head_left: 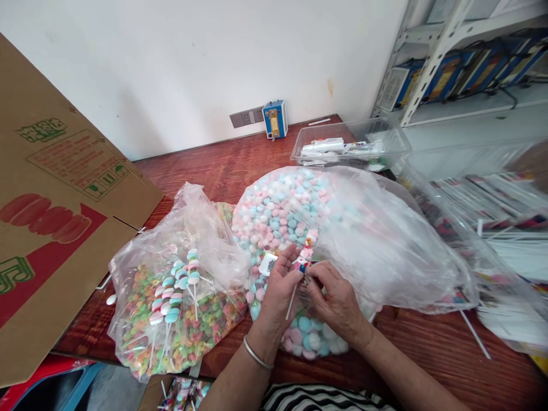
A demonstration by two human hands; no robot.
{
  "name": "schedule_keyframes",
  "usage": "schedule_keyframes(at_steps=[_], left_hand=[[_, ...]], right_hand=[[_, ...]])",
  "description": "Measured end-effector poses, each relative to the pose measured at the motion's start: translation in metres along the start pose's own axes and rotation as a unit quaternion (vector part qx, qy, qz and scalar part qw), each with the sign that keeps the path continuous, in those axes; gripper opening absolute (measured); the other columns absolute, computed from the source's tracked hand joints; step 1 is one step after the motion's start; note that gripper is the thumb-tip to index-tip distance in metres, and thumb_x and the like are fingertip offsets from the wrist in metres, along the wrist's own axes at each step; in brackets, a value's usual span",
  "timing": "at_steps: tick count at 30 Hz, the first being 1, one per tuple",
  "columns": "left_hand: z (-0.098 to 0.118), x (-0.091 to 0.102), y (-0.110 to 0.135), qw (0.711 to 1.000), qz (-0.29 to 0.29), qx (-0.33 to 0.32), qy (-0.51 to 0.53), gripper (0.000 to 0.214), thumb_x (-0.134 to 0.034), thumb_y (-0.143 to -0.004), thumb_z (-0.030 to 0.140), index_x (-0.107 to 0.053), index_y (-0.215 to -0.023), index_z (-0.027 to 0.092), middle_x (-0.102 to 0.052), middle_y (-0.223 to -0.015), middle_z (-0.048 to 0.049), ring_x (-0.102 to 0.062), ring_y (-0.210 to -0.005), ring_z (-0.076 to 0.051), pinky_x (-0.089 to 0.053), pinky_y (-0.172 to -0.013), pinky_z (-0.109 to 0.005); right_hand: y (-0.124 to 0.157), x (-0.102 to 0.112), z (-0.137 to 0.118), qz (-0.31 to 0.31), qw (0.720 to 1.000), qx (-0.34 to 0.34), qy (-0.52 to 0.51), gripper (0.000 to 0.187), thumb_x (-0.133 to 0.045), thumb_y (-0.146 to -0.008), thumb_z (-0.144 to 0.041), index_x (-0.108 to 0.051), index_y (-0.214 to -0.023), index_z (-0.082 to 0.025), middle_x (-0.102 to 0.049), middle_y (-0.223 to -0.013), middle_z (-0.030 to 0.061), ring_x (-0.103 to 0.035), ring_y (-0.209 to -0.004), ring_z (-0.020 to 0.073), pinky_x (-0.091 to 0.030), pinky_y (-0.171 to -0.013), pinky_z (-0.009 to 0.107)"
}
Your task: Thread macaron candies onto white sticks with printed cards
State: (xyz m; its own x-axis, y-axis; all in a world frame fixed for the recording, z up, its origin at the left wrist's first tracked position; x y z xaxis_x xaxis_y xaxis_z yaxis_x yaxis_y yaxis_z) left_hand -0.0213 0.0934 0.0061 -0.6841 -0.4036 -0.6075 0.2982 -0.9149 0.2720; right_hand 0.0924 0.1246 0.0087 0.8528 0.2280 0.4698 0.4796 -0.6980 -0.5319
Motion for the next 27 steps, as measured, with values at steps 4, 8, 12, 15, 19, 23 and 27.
schedule_keyframes(at_steps=[4, 8, 12, 15, 19, 23, 27], left_hand=[[0.010, -0.002, -0.003, 0.983, -0.039, 0.111, 0.140, 0.039, -0.068, -0.075, 0.025, -0.064, -0.112, 0.014, -0.066, -0.117, -0.0120, -0.065, -0.098, -0.020, -0.053, -0.082, -0.029], [0.007, -0.001, -0.018, 0.983, 0.007, 0.120, 0.138, 0.029, -0.073, -0.077, 0.026, -0.064, -0.101, 0.014, -0.065, -0.081, -0.0017, -0.059, -0.062, -0.008, -0.050, -0.062, -0.021], [0.014, -0.005, -0.024, 0.991, 0.064, -0.033, 0.110, 0.032, -0.079, -0.073, 0.025, -0.059, -0.097, 0.018, -0.050, -0.062, 0.0087, -0.044, -0.047, -0.002, -0.041, -0.050, -0.016], [0.015, -0.013, -0.019, 0.992, 0.080, -0.076, 0.067, 0.038, -0.080, -0.071, 0.029, -0.056, -0.099, 0.020, -0.044, -0.055, 0.0112, -0.041, -0.043, -0.003, -0.038, -0.048, -0.017], [0.011, -0.023, -0.005, 0.996, 0.067, -0.064, -0.006, 0.053, -0.078, -0.073, 0.031, -0.052, -0.118, 0.020, -0.045, -0.055, 0.0116, -0.041, -0.042, -0.004, -0.041, -0.051, -0.020], [0.005, -0.024, 0.008, 0.997, 0.042, -0.028, -0.052, 0.060, -0.077, -0.072, 0.029, -0.049, -0.125, 0.023, -0.057, -0.073, 0.0057, -0.053, -0.057, -0.007, -0.046, -0.062, -0.022], [-0.002, -0.021, 0.015, 0.999, -0.012, -0.020, -0.031, 0.052, -0.073, -0.076, 0.023, -0.053, -0.123, 0.023, -0.066, -0.102, -0.0029, -0.062, -0.086, -0.012, -0.047, -0.082, -0.024]], right_hand=[[0.002, 0.004, -0.001, -0.055, 0.996, 0.053, -0.049, 0.019, -0.046, -0.093, -0.009, -0.057, -0.103, -0.022, -0.059, -0.098, 0.0059, -0.058, -0.092, 0.0173, -0.049, -0.082, 0.029], [0.010, 0.004, -0.006, -0.096, 0.993, -0.016, -0.068, 0.016, -0.045, -0.096, -0.019, -0.058, -0.105, -0.023, -0.064, -0.098, 0.0060, -0.062, -0.091, 0.0195, -0.050, -0.082, 0.032], [0.032, -0.008, -0.015, -0.163, 0.926, -0.274, -0.204, 0.024, -0.040, -0.098, -0.042, -0.053, -0.099, -0.022, -0.063, -0.070, -0.0003, -0.060, -0.056, 0.0162, -0.048, -0.052, 0.026], [0.044, -0.019, -0.024, -0.191, 0.874, -0.334, -0.296, 0.034, -0.037, -0.096, -0.051, -0.050, -0.082, -0.024, -0.048, -0.051, -0.0059, -0.044, -0.038, 0.0125, -0.036, -0.037, 0.023], [0.043, -0.022, -0.019, -0.111, 0.911, -0.303, -0.258, 0.034, -0.043, -0.093, -0.052, -0.054, -0.077, -0.023, -0.039, -0.049, -0.0060, -0.036, -0.040, 0.0127, -0.030, -0.037, 0.023], [0.037, -0.019, -0.012, -0.063, 0.922, -0.294, -0.243, 0.033, -0.045, -0.093, -0.049, -0.059, -0.083, -0.021, -0.040, -0.052, -0.0056, -0.036, -0.045, 0.0122, -0.029, -0.040, 0.023], [0.033, -0.017, -0.010, -0.045, 0.902, -0.318, -0.290, 0.034, -0.044, -0.095, -0.050, -0.057, -0.089, -0.019, -0.037, -0.055, -0.0072, -0.031, -0.046, 0.0101, -0.024, -0.041, 0.021]])
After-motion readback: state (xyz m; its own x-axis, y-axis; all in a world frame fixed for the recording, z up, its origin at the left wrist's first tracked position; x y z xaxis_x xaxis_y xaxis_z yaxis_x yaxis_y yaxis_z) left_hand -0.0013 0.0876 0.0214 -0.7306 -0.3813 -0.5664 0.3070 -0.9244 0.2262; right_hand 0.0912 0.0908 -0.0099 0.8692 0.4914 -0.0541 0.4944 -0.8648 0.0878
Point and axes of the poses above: each hand's wrist, its own y-axis away from the middle knuckle, its own x-axis out of the back of the hand, z = x × y, the point moved 3 cm from there along -y, towards the middle knuckle
